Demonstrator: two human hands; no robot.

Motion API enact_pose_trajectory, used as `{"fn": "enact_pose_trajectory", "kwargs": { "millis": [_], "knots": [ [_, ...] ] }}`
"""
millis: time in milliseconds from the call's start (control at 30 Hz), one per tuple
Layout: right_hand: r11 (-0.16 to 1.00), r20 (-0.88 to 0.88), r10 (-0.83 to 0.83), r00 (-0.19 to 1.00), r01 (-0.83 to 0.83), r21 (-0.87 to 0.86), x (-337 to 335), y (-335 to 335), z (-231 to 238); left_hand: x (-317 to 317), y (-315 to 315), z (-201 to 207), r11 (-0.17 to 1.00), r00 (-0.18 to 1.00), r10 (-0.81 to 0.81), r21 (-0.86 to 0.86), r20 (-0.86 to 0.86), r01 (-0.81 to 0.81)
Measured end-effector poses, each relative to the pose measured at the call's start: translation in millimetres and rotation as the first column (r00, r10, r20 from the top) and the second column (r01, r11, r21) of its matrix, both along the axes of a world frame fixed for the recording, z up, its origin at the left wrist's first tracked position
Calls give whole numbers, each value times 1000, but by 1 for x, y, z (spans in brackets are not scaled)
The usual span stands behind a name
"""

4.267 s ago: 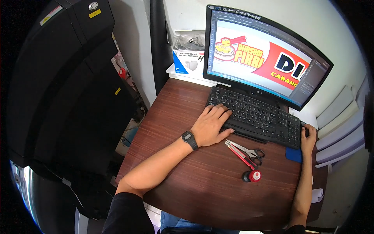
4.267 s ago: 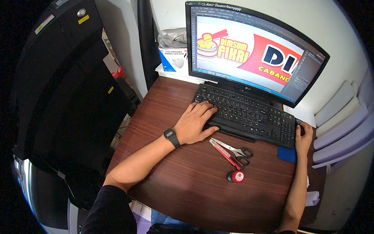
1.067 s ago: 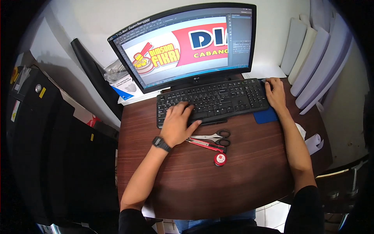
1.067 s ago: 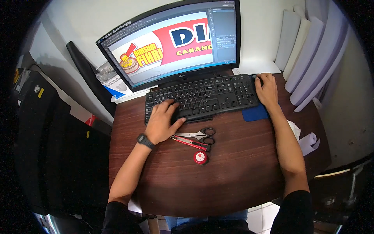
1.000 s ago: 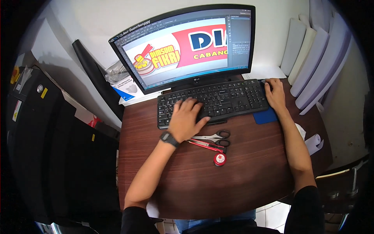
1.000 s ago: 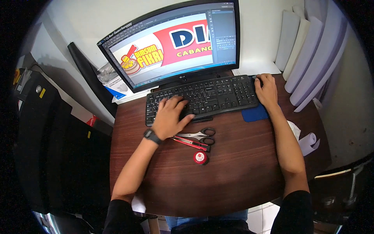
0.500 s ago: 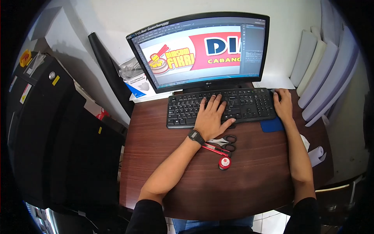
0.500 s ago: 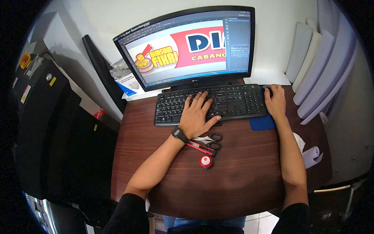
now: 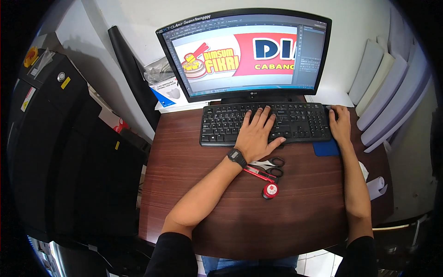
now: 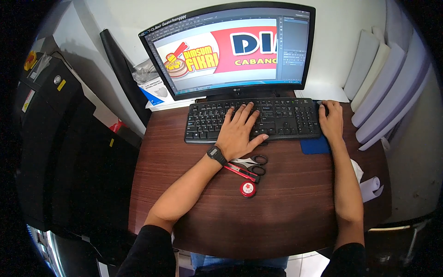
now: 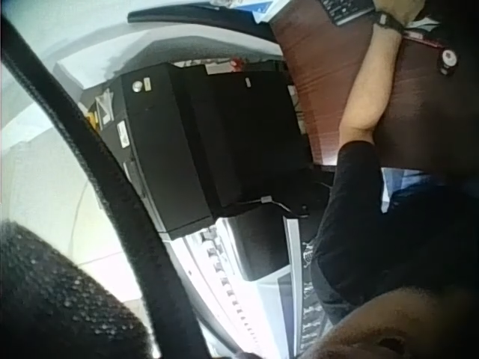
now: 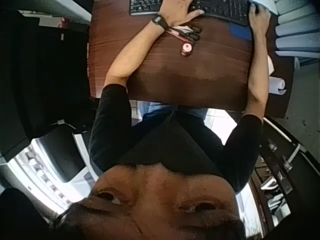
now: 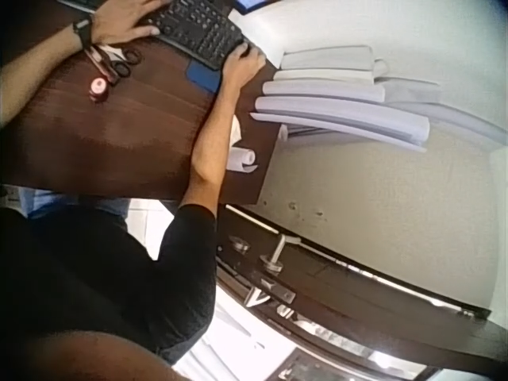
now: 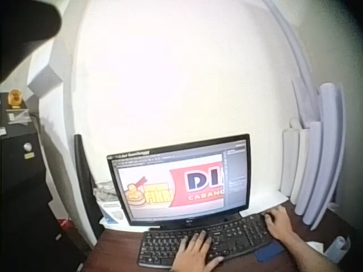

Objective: Designing a logo for 'Dimsum Fikri' using graphic design software on a computer.

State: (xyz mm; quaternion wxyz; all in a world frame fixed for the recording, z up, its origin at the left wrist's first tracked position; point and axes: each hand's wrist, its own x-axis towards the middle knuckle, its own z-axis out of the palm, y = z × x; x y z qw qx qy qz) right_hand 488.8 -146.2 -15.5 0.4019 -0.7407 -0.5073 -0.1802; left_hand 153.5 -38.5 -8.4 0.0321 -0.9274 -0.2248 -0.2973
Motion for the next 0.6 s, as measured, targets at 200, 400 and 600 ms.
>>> {"fn": "enact_pose_trajectory", "kwargs": {
  "millis": [200, 400, 600],
  "knots": [
    [1000, -5, -1, 1000, 1, -7, 3, -1, -1, 1, 0, -1, 1000, 1000, -15, 6, 12, 15],
    [1000, -3, -9, 1000, 9, -8, 2, 0, -2, 0, 0, -1, 1000, 1000, -7, 4, -5, 7],
    [1000, -11, -2, 1000, 2, -13, 3, 0, -1, 0, 0, 0, 1000, 998, 3, 28, -58, -1]
  ]
}}
